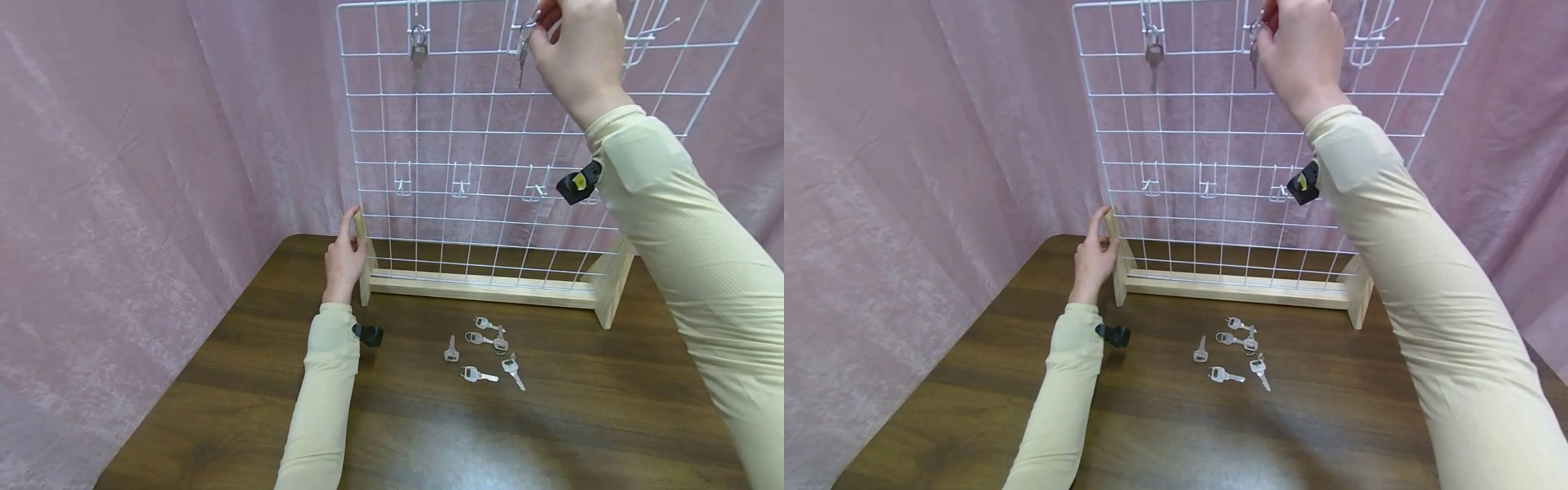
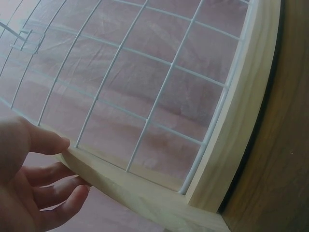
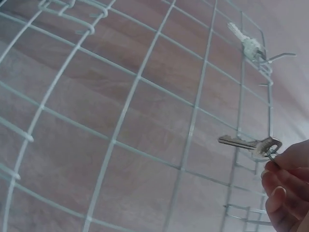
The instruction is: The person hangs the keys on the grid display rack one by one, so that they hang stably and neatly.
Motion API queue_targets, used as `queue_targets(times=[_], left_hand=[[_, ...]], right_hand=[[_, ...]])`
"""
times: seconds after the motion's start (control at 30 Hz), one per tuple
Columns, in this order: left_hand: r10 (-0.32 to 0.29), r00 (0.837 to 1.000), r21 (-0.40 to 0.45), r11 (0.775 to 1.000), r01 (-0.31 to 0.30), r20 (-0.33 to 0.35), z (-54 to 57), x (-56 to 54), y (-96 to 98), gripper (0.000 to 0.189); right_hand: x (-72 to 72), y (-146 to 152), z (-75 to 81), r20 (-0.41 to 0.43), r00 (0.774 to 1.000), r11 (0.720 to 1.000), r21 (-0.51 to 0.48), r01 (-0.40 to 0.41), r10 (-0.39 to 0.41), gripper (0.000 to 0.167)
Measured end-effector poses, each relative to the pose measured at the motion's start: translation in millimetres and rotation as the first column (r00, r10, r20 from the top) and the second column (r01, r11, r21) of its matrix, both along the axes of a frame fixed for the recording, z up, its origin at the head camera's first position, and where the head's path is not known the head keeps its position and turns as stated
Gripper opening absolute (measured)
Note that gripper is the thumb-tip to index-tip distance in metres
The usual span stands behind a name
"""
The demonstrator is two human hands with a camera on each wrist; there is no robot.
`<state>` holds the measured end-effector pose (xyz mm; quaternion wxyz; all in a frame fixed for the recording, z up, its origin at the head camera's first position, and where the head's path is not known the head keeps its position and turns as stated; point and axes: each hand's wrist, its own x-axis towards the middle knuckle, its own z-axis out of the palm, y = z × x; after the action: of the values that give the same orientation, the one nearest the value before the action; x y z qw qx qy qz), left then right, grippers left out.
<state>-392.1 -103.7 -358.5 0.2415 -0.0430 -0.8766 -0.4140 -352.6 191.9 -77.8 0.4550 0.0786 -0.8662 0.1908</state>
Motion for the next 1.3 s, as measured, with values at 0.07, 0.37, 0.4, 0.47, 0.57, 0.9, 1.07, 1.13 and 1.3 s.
queue_targets(times=[0.07,0.37,0.4,0.47,0.57,0.9,1.07,1.13,1.3], left_hand=[[-0.001,1.000,0.001,1.000,0.001,0.000,-0.5,-0.6,-0.4,0.063],[-0.007,1.000,0.010,1.000,0.007,-0.001,-1.5,-2.0,-2.5,0.063],[-0.005,1.000,0.010,1.000,0.005,-0.001,-1.8,-2.2,-2.5,0.064],[-0.002,1.000,0.007,1.000,0.002,-0.003,-2.3,-2.3,-2.1,0.064],[0.000,1.000,0.004,1.000,0.000,-0.001,-3.0,-1.3,-1.6,0.063],[0.009,1.000,-0.006,1.000,-0.009,0.002,-2.1,-0.6,-6.6,0.062],[0.009,1.000,-0.011,1.000,-0.009,0.000,-1.7,-0.7,-8.0,0.062],[0.006,1.000,-0.014,1.000,-0.007,-0.001,-2.3,-0.9,-7.8,0.062],[-0.004,1.000,-0.006,1.000,0.004,-0.009,-3.0,-1.2,-6.6,0.063]], right_hand=[[-4.3,-0.8,-1.7,-0.004,1.000,1.000,-0.023,0.004,-0.004,0.027],[-14.5,-4.8,-4.1,-0.002,1.000,0.997,-0.068,0.019,-0.019,0.027],[-13.7,-4.8,-4.3,0.007,1.000,0.998,-0.060,0.028,-0.028,0.028],[-9.9,-4.6,-6.0,0.018,0.999,0.998,-0.041,0.036,-0.036,0.031],[1.4,-2.6,-13.1,0.038,0.998,0.998,-0.026,0.049,-0.048,0.035],[63.3,-11.5,-76.9,-0.025,0.996,0.996,0.026,-0.083,0.084,0.021],[78.1,-10.0,-106.5,-0.010,0.992,0.991,0.048,-0.126,0.127,0.017],[81.8,-6.3,-116.3,0.004,0.991,0.990,0.034,-0.135,0.135,0.016],[89.8,3.4,-140.5,0.035,0.988,0.988,0.031,-0.154,0.153,0.014]])
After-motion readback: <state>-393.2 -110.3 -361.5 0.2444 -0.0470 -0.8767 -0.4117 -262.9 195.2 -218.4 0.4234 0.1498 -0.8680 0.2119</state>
